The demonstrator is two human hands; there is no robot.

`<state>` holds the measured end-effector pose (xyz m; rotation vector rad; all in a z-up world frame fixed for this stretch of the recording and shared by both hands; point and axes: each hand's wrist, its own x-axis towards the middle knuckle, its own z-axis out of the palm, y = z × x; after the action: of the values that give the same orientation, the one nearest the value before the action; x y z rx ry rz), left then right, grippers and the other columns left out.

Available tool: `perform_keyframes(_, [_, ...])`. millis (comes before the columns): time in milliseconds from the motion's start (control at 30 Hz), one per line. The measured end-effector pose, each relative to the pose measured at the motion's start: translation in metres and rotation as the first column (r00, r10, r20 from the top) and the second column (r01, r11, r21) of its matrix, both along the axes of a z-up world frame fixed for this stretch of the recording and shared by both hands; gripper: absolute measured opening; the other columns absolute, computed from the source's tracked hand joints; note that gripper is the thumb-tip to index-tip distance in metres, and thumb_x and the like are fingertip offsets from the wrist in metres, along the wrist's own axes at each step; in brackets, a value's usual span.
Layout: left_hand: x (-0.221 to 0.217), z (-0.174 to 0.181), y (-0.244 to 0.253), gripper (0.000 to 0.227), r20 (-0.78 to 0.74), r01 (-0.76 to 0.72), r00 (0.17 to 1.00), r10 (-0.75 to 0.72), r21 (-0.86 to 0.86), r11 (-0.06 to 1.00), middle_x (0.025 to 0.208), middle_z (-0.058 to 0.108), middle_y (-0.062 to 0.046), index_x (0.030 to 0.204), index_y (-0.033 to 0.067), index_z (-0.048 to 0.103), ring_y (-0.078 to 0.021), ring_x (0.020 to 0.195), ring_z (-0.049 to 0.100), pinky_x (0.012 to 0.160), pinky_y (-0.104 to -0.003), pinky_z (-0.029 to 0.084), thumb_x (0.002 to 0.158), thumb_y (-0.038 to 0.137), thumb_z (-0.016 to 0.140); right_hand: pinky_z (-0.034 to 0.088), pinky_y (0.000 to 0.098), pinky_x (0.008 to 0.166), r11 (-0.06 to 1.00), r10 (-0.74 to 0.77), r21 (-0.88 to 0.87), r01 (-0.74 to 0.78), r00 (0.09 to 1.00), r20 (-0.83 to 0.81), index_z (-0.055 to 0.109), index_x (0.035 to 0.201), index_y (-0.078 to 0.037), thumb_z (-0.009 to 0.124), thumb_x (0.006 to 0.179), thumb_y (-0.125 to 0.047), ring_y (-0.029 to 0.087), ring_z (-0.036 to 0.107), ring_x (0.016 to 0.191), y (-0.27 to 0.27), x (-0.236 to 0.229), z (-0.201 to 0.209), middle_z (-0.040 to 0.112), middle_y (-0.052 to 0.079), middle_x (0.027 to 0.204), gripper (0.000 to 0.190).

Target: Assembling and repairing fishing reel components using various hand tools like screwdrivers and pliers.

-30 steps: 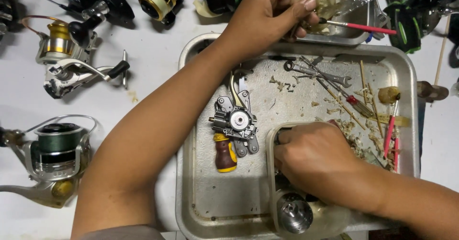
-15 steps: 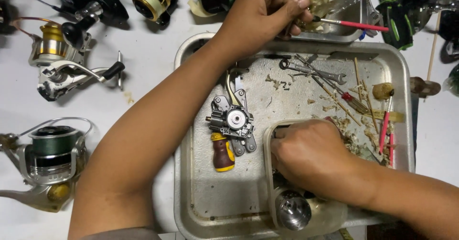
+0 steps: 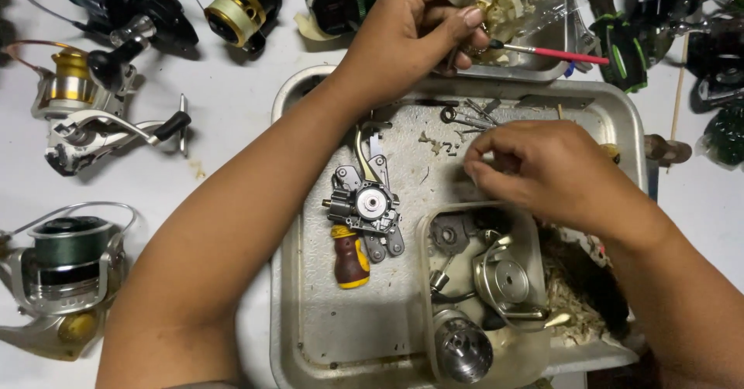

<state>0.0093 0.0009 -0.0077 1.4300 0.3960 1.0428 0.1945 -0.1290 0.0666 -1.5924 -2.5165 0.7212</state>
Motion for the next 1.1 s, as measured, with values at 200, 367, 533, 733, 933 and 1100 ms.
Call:
perform_keyframes(200, [-0.005, 0.01, -0.007, 0.027, 0.011, 0.003, 1.0, -0.002, -0.035, 0.999, 0.096, 0.074, -0.01, 0.134, 0.0138, 0.057, -0.0134, 0.096, 0.077, 0.08, -0.024, 0.068, 0.107, 0.009, 0.058, 0.046, 0.0418, 0.058, 0.991, 0.079, 0.096, -0.088, 0.992, 0.095, 0.078, 0.091, -0.018, 0.067, 0.092, -0.027, 0.024, 0.071, 0.073, 0.017, -0.004, -0.034, 0.079, 0.0, 0.084, 0.014])
perform_keyframes(367, [-0.007, 0.014, -0.006, 0.029, -0.042, 0.001, 0.999, -0.004, -0.071, 0.997, 0.097, 0.076, -0.009, 0.136, 0.0151, 0.055, -0.0107, 0.087, 0.075, 0.079, -0.023, 0.066, 0.107, 0.015, 0.058, 0.055, 0.0422, 0.066, 0.991, 0.062, 0.117, -0.07, 0.995, 0.075, 0.08, 0.102, -0.016, 0.067, 0.093, -0.028, 0.023, 0.075, 0.08, 0.018, 0.005, -0.022, 0.08, 0.003, 0.093, 0.02])
perform_keyframes(533, [-0.012, 0.021, -0.009, 0.028, -0.113, -0.025, 0.993, 0.016, -0.085, 0.996, 0.1, 0.08, -0.009, 0.134, 0.0166, 0.055, -0.0093, 0.079, 0.075, 0.077, -0.023, 0.066, 0.107, 0.021, 0.056, 0.057, 0.0319, 0.058, 0.975, 0.056, 0.219, -0.041, 0.997, -0.06, 0.076, 0.112, -0.007, 0.068, 0.096, -0.015, 0.017, 0.067, 0.066, 0.017, 0.027, 0.004, 0.075, 0.007, 0.09, 0.02])
perform_keyframes(733, [-0.012, 0.02, -0.009, 0.022, -0.037, -0.01, 0.999, 0.01, 0.008, 1.0, 0.103, 0.076, -0.013, 0.128, 0.0064, 0.055, -0.0158, 0.098, 0.076, 0.087, -0.026, 0.067, 0.106, 0.011, 0.059, 0.039, 0.046, 0.106, 0.915, 0.037, 0.402, -0.013, 0.998, -0.052, 0.082, 0.094, -0.015, 0.086, 0.085, -0.025, 0.019, 0.069, 0.096, 0.005, 0.051, 0.006, 0.078, 0.001, 0.09, 0.014])
perform_keyframes(933, [-0.014, 0.021, -0.009, 0.023, -0.059, -0.046, 0.997, 0.051, 0.083, 0.995, 0.114, 0.071, -0.013, 0.129, 0.0061, 0.056, -0.018, 0.093, 0.074, 0.085, -0.029, 0.069, 0.107, 0.009, 0.06, 0.064, 0.0235, 0.049, 0.983, -0.111, 0.138, 0.12, 0.991, -0.075, 0.053, 0.137, 0.002, 0.06, 0.099, -0.003, 0.015, 0.072, 0.059, -0.002, 0.055, 0.01, 0.075, 0.012, 0.096, 0.039])
perform_keyframes(1100, [-0.015, 0.025, -0.011, 0.028, -0.19, -0.044, 0.98, 0.054, 0.057, 0.997, 0.107, 0.071, -0.016, 0.133, 0.0026, 0.053, -0.0198, 0.089, 0.072, 0.086, -0.031, 0.066, 0.108, 0.016, 0.051, 0.052, 0.0466, 0.096, 0.855, 0.028, 0.518, -0.018, 1.0, -0.012, 0.082, 0.094, -0.01, 0.087, 0.086, -0.02, 0.017, 0.071, 0.068, -0.017, 0.069, 0.024, 0.079, 0.004, 0.084, 0.014])
